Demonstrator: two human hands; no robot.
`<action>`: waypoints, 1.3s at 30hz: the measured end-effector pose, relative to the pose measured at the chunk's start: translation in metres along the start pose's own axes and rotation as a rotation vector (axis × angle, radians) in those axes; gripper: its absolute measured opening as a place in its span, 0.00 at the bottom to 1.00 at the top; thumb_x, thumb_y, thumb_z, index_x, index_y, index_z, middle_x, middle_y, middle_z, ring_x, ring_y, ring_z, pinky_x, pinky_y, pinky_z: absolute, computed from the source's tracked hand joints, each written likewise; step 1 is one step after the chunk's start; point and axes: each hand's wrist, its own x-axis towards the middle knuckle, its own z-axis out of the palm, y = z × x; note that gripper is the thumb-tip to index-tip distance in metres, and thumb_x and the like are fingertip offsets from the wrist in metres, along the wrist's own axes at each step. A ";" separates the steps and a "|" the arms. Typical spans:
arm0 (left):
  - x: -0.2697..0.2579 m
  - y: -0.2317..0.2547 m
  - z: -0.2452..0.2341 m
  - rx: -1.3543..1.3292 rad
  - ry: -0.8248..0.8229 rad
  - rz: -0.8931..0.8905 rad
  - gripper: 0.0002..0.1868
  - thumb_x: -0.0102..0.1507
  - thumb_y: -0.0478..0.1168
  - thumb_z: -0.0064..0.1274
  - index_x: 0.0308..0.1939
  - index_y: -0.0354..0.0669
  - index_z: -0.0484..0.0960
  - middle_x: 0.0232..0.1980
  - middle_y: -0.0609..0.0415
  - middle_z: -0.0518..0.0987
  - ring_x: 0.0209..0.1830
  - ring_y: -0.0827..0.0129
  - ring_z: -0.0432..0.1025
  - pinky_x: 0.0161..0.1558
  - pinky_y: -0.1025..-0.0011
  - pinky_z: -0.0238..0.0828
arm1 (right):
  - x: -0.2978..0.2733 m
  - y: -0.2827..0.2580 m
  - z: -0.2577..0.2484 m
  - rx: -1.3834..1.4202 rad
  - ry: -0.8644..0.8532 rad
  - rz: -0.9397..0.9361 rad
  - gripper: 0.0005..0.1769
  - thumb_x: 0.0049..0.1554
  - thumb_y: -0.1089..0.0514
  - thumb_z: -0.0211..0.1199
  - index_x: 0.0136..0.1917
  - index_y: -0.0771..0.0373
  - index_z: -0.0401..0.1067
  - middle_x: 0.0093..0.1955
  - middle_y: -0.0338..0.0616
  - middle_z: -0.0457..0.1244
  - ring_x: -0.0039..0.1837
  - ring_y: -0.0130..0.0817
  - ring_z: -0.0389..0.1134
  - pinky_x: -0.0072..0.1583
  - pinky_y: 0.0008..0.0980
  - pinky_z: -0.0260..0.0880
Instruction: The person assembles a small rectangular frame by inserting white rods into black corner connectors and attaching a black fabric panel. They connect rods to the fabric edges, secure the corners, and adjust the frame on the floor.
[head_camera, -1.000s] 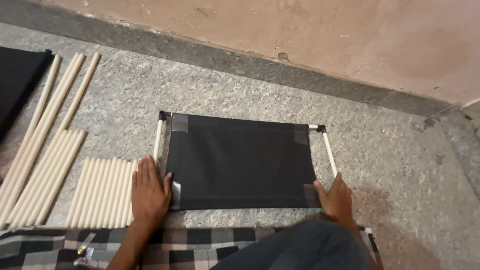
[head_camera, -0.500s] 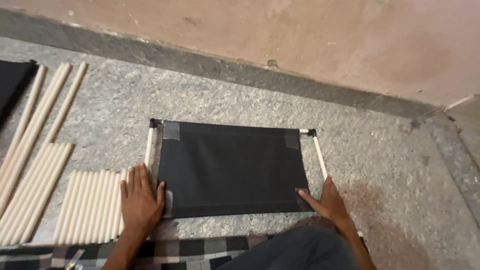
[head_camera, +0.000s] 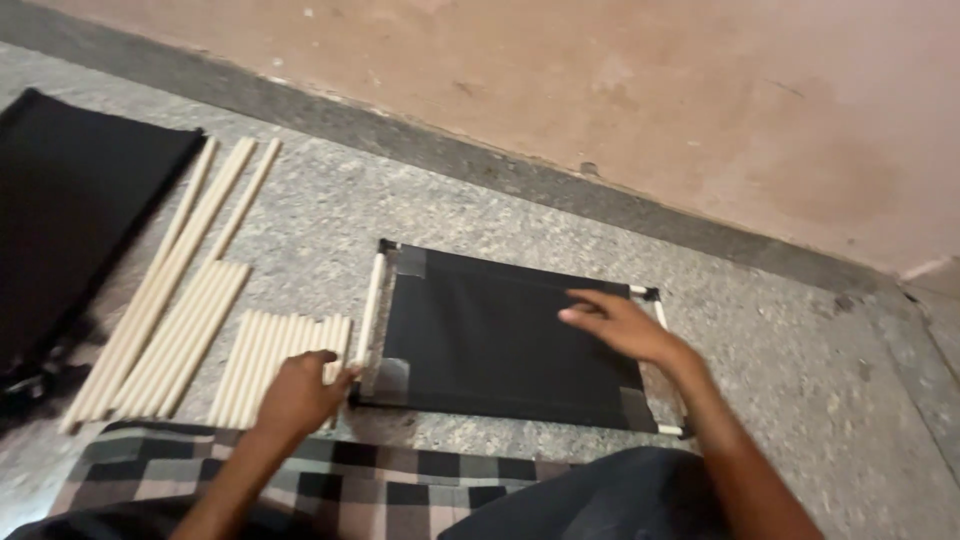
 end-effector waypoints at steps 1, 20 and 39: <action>-0.004 0.003 0.001 -0.084 0.021 0.013 0.24 0.63 0.53 0.58 0.52 0.36 0.85 0.39 0.34 0.85 0.42 0.47 0.83 0.52 0.57 0.77 | 0.002 -0.030 0.016 0.013 -0.008 -0.054 0.39 0.56 0.37 0.62 0.75 0.56 0.65 0.66 0.50 0.69 0.69 0.41 0.70 0.67 0.38 0.69; -0.008 0.014 0.035 -0.066 0.073 -0.251 0.15 0.62 0.51 0.58 0.41 0.45 0.87 0.40 0.41 0.85 0.41 0.43 0.80 0.46 0.50 0.77 | 0.007 -0.117 0.170 -0.336 -0.267 -0.368 0.31 0.49 0.54 0.74 0.64 0.58 0.70 0.60 0.48 0.62 0.65 0.46 0.63 0.65 0.42 0.65; 0.002 -0.001 0.044 -0.178 -0.087 -0.379 0.21 0.63 0.55 0.57 0.50 0.45 0.88 0.48 0.48 0.87 0.49 0.54 0.82 0.55 0.59 0.76 | 0.008 -0.083 0.194 -0.429 -0.070 -0.453 0.02 0.48 0.67 0.69 0.36 0.68 0.77 0.40 0.58 0.69 0.46 0.55 0.74 0.49 0.49 0.74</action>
